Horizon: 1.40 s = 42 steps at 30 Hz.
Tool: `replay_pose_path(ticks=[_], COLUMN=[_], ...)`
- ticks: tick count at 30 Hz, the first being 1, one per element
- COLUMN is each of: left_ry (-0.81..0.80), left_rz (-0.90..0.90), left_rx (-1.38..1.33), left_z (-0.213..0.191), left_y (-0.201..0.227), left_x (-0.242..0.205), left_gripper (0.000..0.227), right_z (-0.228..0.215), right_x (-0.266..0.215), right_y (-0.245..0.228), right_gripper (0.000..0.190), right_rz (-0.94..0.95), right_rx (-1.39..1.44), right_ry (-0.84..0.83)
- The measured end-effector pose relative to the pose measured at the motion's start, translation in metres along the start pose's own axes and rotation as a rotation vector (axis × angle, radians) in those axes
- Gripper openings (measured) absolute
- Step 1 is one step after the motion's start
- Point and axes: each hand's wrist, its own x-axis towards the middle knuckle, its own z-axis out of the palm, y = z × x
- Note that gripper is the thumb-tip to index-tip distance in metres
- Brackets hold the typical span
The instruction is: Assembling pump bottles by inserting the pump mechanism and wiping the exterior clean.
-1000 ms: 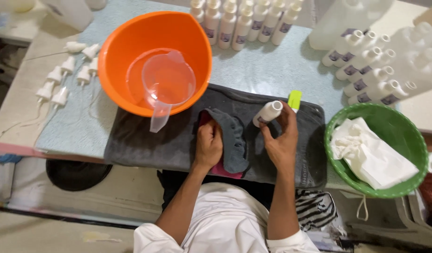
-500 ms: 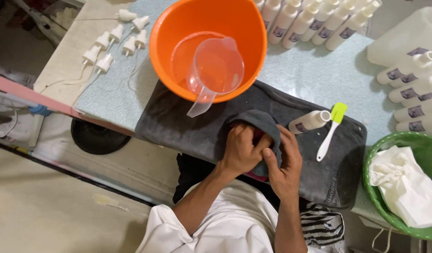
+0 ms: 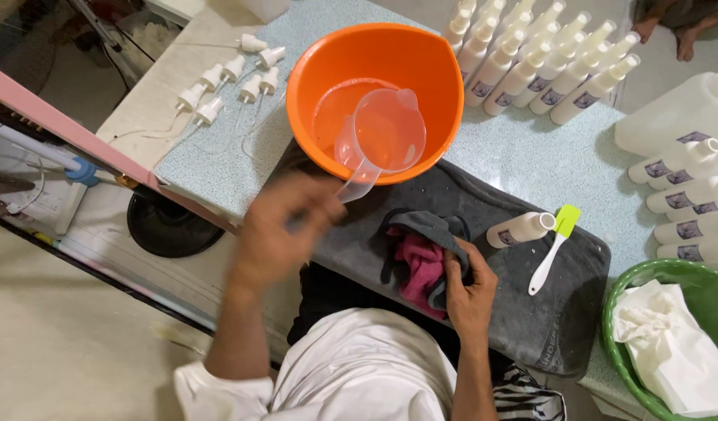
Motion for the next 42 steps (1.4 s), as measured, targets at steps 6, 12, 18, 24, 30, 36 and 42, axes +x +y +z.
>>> replay_pose_path(ticks=[6, 12, 18, 24, 30, 36, 42], left_ry=[0.256, 0.066, -0.095, -0.102, -0.060, 0.000, 0.093], left_rz=[0.188, 0.061, -0.096, -0.123, -0.107, -0.108, -0.072], left_rx=[0.591, 0.863, 1.234, 1.243, 1.274, 1.261, 1.023], left_z=[-0.065, -0.055, -0.035, -0.028, -0.029, -0.029, -0.030], left_y=[-0.122, -0.212, -0.269, -0.281, -0.305, -0.310, -0.262], left_x=[0.080, 0.164, 0.190, 0.185, 0.189, 0.189, 0.191], left_gripper=[0.013, 0.035, 0.035, 0.012, 0.008, 0.020, 0.033], right_z=[0.002, 0.001, 0.000, 0.000, -0.001, 0.000, -0.002], right_x=[-0.002, -0.003, -0.003, -0.002, -0.003, -0.001, -0.003], right_y=[-0.012, -0.007, -0.011, -0.007, -0.007, -0.012, -0.003], right_gripper=[0.027, 0.024, 0.027, 0.025, 0.026, 0.023, 0.027], right_rz=[0.036, 0.052, 0.055, 0.079, 0.048, 0.062, 0.051], right_rx=[-0.088, -0.089, -0.071, -0.084, -0.077, -0.067, -0.064], right_ry=[-0.021, -0.010, -0.022, -0.013, -0.022, -0.021, -0.028])
